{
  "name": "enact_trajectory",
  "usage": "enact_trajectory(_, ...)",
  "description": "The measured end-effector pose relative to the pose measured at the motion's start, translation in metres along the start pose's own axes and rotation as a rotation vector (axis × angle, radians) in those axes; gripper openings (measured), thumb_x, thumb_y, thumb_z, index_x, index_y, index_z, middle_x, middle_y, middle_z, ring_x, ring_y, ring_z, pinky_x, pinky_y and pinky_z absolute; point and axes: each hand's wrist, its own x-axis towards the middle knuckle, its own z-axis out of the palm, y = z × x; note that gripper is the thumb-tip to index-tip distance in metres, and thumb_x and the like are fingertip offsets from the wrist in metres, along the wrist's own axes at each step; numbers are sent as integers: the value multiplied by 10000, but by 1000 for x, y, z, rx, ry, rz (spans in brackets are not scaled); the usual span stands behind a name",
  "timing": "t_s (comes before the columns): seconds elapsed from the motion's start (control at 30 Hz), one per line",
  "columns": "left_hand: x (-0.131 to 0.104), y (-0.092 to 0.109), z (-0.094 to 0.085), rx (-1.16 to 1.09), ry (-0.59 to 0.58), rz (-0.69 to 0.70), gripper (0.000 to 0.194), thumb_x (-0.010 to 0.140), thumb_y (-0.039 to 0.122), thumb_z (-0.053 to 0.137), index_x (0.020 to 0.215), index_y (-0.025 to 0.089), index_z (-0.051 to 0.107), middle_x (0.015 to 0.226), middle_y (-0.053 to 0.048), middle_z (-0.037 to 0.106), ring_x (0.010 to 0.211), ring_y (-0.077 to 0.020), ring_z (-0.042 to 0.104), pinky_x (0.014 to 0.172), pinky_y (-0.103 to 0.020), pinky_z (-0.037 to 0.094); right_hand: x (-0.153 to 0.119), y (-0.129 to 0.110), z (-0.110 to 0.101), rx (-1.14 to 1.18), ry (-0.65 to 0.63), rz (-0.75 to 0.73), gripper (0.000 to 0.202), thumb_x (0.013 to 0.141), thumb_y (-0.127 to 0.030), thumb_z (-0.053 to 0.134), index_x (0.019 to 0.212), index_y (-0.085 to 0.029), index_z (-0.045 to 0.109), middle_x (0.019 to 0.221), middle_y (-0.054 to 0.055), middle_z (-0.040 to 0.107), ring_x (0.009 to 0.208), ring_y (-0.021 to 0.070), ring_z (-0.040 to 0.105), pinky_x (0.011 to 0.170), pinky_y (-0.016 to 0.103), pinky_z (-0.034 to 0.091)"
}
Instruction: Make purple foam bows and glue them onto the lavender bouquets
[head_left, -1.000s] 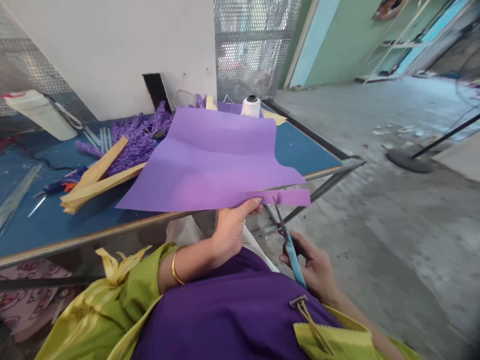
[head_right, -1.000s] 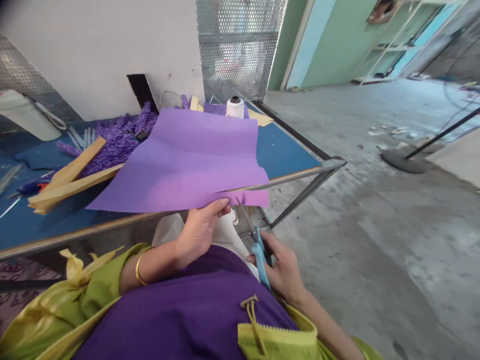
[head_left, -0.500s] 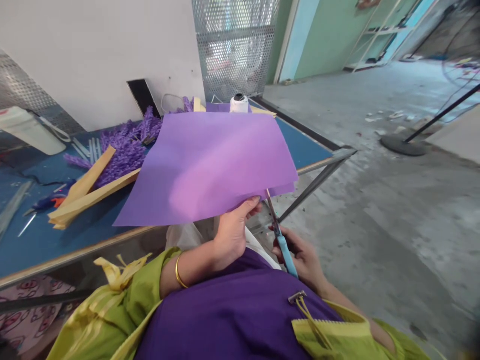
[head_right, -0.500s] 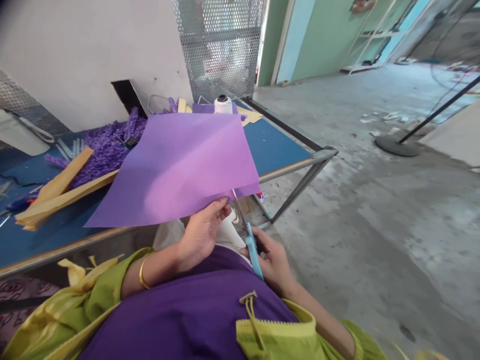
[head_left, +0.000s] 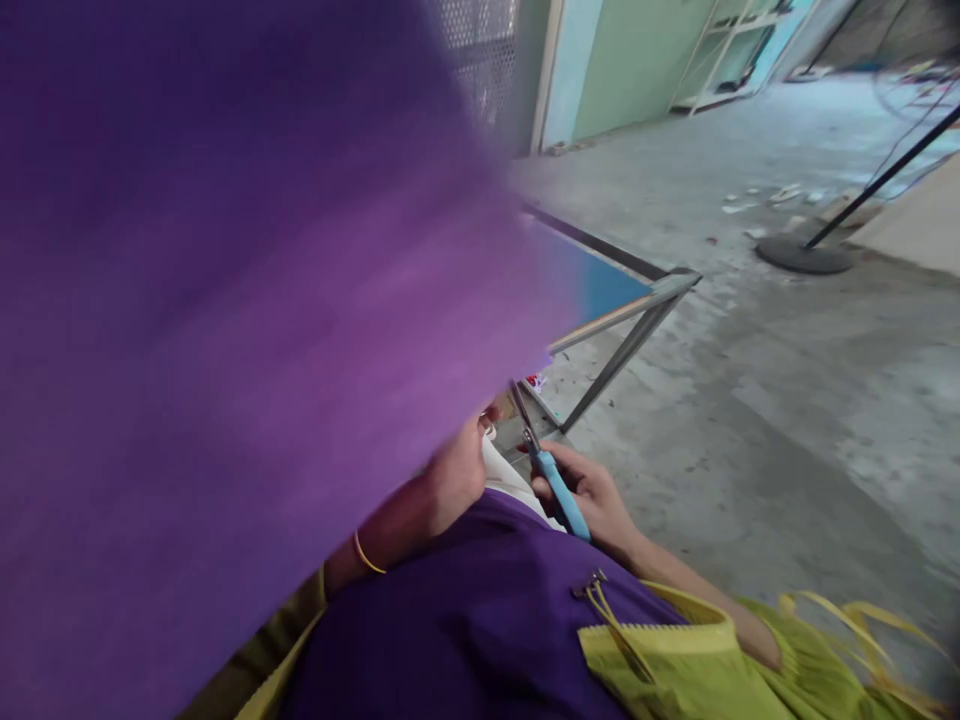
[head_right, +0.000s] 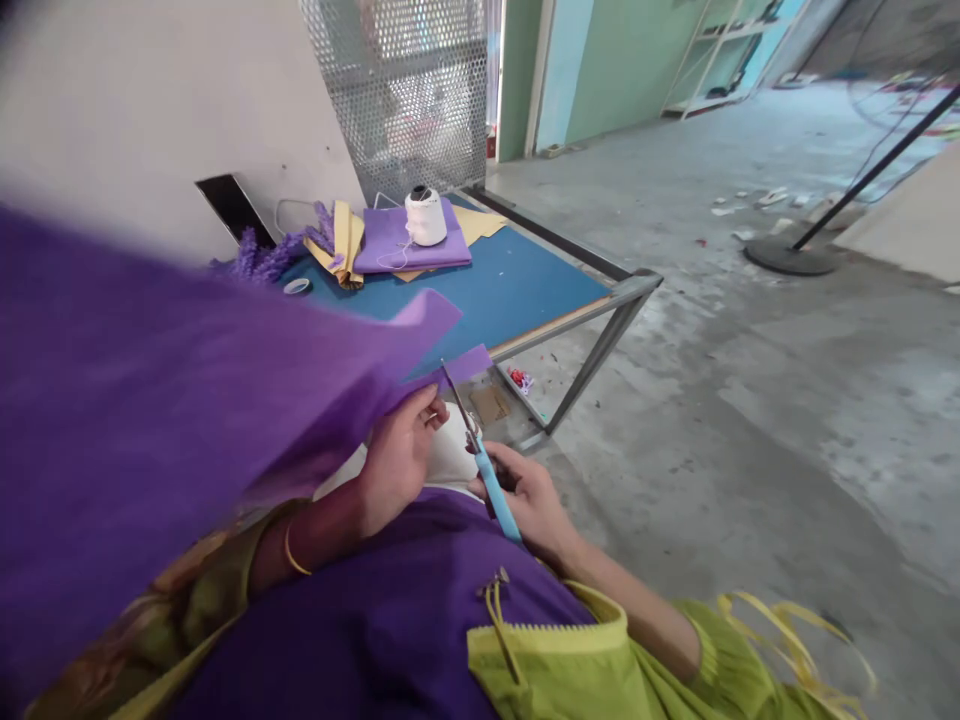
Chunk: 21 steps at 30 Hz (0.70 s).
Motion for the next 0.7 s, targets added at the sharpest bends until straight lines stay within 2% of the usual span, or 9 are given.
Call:
enact_trajectory(0.17, 3, 2, -1, -121, 106, -20, 213, 622, 321, 777, 642, 178, 620, 635, 38, 600, 643, -105, 558, 742, -273, 470, 5, 0, 0, -26, -25, -35, 477, 791, -458, 750, 1150, -151, 683, 688, -21, 545, 546, 98, 439, 481, 210, 385)
enact_trajectory(0.3, 3, 4, 1, -192, 116, -8, 222, 582, 280, 810, 641, 161, 632, 626, 39, 607, 638, -97, 564, 722, -260, 465, 6, 2, -1, -59, -22, -24, 471, 768, -430, 775, 1141, -155, 692, 696, -18, 565, 557, 105, 460, 488, 211, 394)
enact_trajectory(0.4, 4, 7, 2, -195, 119, 21, 210, 610, 278, 819, 631, 159, 647, 619, 32, 620, 618, -95, 566, 711, -258, 468, 9, -2, 0, -54, -39, -10, 470, 770, -431, 771, 1149, -164, 691, 672, -26, 553, 537, 101, 438, 473, 209, 376)
enact_trajectory(0.53, 2, 20, -2, -130, 106, 172, 186, 707, 261, 792, 618, 178, 652, 601, 33, 623, 624, -100, 580, 728, -246, 484, 18, -21, 2, -26, -109, 4, 444, 791, -478, 744, 1112, -173, 706, 646, -30, 534, 524, 98, 417, 464, 215, 355)
enact_trajectory(0.7, -7, 40, -11, -31, 86, 401, 79, 797, 243, 743, 748, 196, 705, 754, 37, 660, 717, -95, 589, 735, -213, 484, 32, -43, 8, -33, -210, 4, 453, 773, -484, 763, 1091, -166, 706, 638, -35, 515, 520, 84, 370, 451, 214, 300)
